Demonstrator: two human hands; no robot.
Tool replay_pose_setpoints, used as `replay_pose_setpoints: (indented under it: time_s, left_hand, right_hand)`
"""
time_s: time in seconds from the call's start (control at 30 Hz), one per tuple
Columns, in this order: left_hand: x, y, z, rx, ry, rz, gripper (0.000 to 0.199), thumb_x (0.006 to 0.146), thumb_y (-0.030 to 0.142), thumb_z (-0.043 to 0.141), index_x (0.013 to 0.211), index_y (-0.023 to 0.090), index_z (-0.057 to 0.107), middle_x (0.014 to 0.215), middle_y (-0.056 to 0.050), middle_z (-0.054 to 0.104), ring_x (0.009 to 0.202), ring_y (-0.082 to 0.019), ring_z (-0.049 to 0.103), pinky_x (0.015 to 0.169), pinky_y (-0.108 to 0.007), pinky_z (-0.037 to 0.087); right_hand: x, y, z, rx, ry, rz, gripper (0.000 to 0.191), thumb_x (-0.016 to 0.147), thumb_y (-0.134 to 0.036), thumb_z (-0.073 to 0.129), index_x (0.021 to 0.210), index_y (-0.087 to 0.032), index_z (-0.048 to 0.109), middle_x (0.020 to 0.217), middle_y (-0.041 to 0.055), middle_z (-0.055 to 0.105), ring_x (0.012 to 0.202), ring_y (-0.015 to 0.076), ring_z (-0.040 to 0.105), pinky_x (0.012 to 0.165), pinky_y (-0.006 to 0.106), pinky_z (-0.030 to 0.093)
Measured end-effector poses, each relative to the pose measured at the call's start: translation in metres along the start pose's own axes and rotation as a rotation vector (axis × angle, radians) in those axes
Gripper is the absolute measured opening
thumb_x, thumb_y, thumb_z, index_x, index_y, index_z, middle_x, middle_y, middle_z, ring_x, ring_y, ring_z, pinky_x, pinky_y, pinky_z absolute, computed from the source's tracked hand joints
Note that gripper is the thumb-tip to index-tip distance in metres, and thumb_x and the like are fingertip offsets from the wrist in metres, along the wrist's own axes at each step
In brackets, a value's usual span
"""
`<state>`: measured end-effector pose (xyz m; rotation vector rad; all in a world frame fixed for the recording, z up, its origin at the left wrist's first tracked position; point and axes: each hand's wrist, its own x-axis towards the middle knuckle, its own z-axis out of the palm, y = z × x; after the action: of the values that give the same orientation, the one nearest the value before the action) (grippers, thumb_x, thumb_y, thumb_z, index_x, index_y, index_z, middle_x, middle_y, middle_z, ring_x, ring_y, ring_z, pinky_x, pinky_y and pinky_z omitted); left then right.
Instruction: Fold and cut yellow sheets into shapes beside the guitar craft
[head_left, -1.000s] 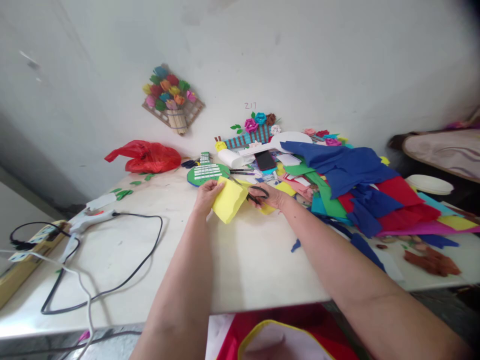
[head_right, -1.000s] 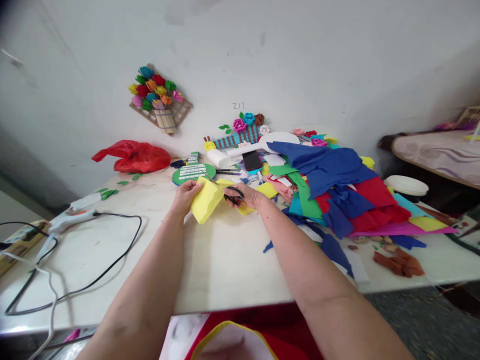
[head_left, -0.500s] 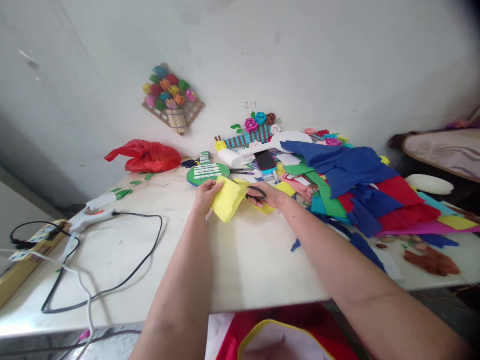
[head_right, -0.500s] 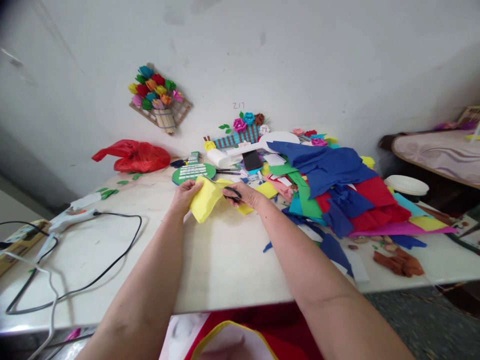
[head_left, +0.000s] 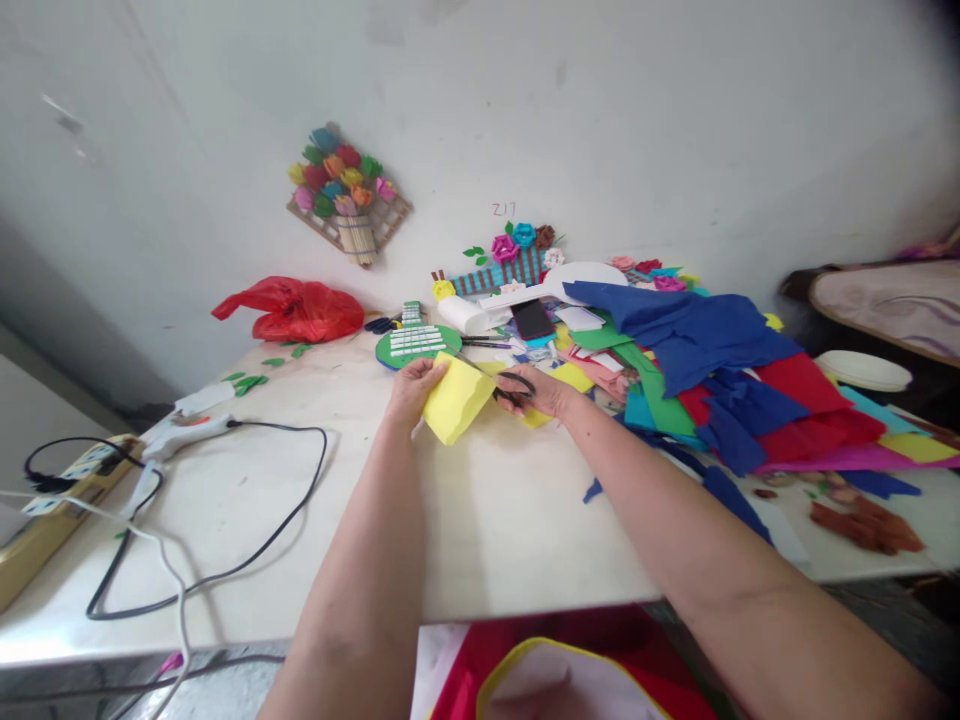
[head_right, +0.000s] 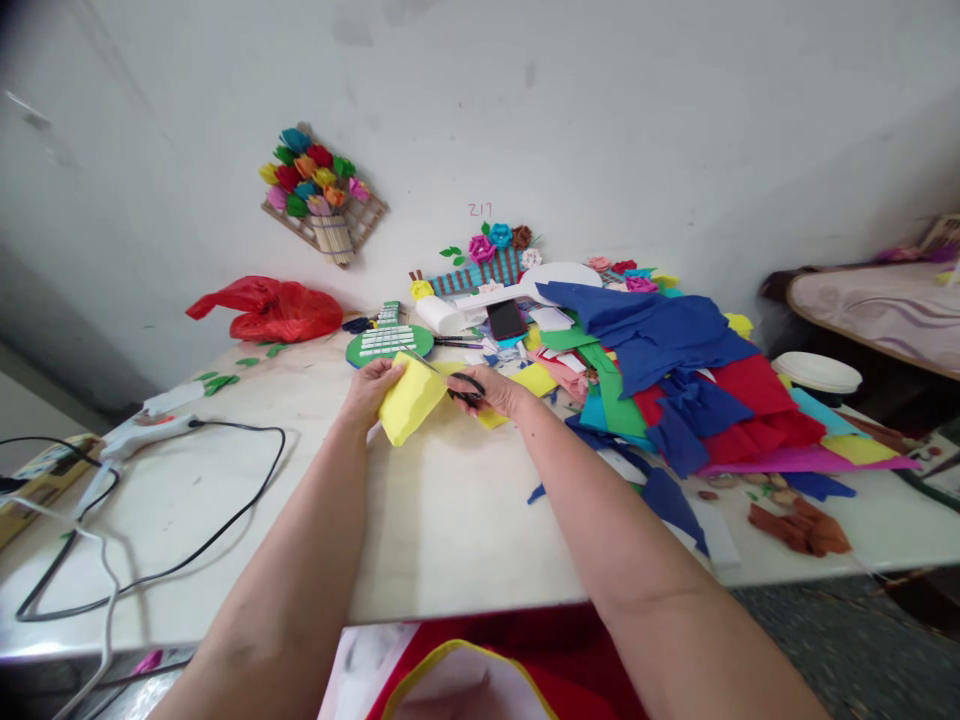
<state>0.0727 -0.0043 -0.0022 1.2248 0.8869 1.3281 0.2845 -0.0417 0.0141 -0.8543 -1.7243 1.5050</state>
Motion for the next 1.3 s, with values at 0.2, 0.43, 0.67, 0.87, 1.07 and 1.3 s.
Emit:
replay_pose_setpoints:
  time_s: [0.2,0.43,0.67,0.87,1.07,1.3]
  left_hand:
    - [-0.003,0.001,0.003,-0.044,-0.075,-0.050,0.041,0.051,0.037,0.078,0.081,0.015,0.061,0.069,-0.003,0.067,0.057,-0.016,0.062,0.055,-0.027,0.050]
    - [-0.004,0.000,0.006,-0.032,-0.091,-0.056,0.038,0.053,0.037,0.077,0.079,0.015,0.062,0.069,-0.003,0.067,0.057,-0.015,0.062,0.056,-0.027,0.049]
    - [-0.002,0.000,0.004,-0.047,-0.076,-0.048,0.038,0.051,0.037,0.078,0.079,0.015,0.062,0.068,-0.002,0.067,0.057,-0.015,0.061,0.056,-0.027,0.049]
    - [-0.001,0.000,0.003,-0.058,-0.055,-0.044,0.039,0.052,0.036,0.078,0.080,0.015,0.061,0.067,-0.002,0.067,0.056,-0.015,0.061,0.054,-0.027,0.049]
    - [-0.002,0.001,0.003,-0.050,-0.055,-0.047,0.040,0.051,0.037,0.078,0.080,0.015,0.062,0.069,-0.003,0.067,0.057,-0.016,0.062,0.056,-0.028,0.049]
    - [-0.004,0.000,0.007,-0.043,-0.095,-0.064,0.037,0.051,0.036,0.078,0.077,0.015,0.062,0.067,-0.002,0.067,0.056,-0.015,0.061,0.055,-0.027,0.049]
  right_hand:
    - [0.001,0.005,-0.003,-0.009,-0.054,-0.002,0.047,0.066,-0.060,0.056,0.065,-0.014,0.049,0.051,-0.0016,0.053,0.038,0.0063,0.044,0.035,0.019,0.032]
    - [0.003,0.006,0.000,-0.044,-0.019,-0.033,0.047,0.068,-0.061,0.053,0.064,-0.015,0.049,0.048,-0.0020,0.051,0.036,0.0061,0.044,0.033,0.019,0.029]
    - [0.006,0.007,0.003,-0.012,0.052,0.009,0.038,0.070,-0.050,0.057,0.060,-0.015,0.048,0.047,-0.0029,0.050,0.034,0.0039,0.040,0.031,0.017,0.025]
    - [0.012,0.013,0.002,0.044,0.070,-0.013,0.031,0.071,-0.039,0.058,0.055,-0.016,0.046,0.043,-0.0047,0.045,0.035,0.0036,0.037,0.030,0.016,0.027]
    - [0.011,0.013,0.003,0.034,0.064,0.005,0.030,0.069,-0.041,0.059,0.059,-0.015,0.049,0.045,-0.0046,0.048,0.034,0.0035,0.037,0.031,0.017,0.029]
    - [0.006,0.008,0.004,-0.044,0.033,-0.027,0.041,0.069,-0.055,0.055,0.062,-0.014,0.050,0.047,-0.0021,0.052,0.035,0.0057,0.043,0.032,0.018,0.029]
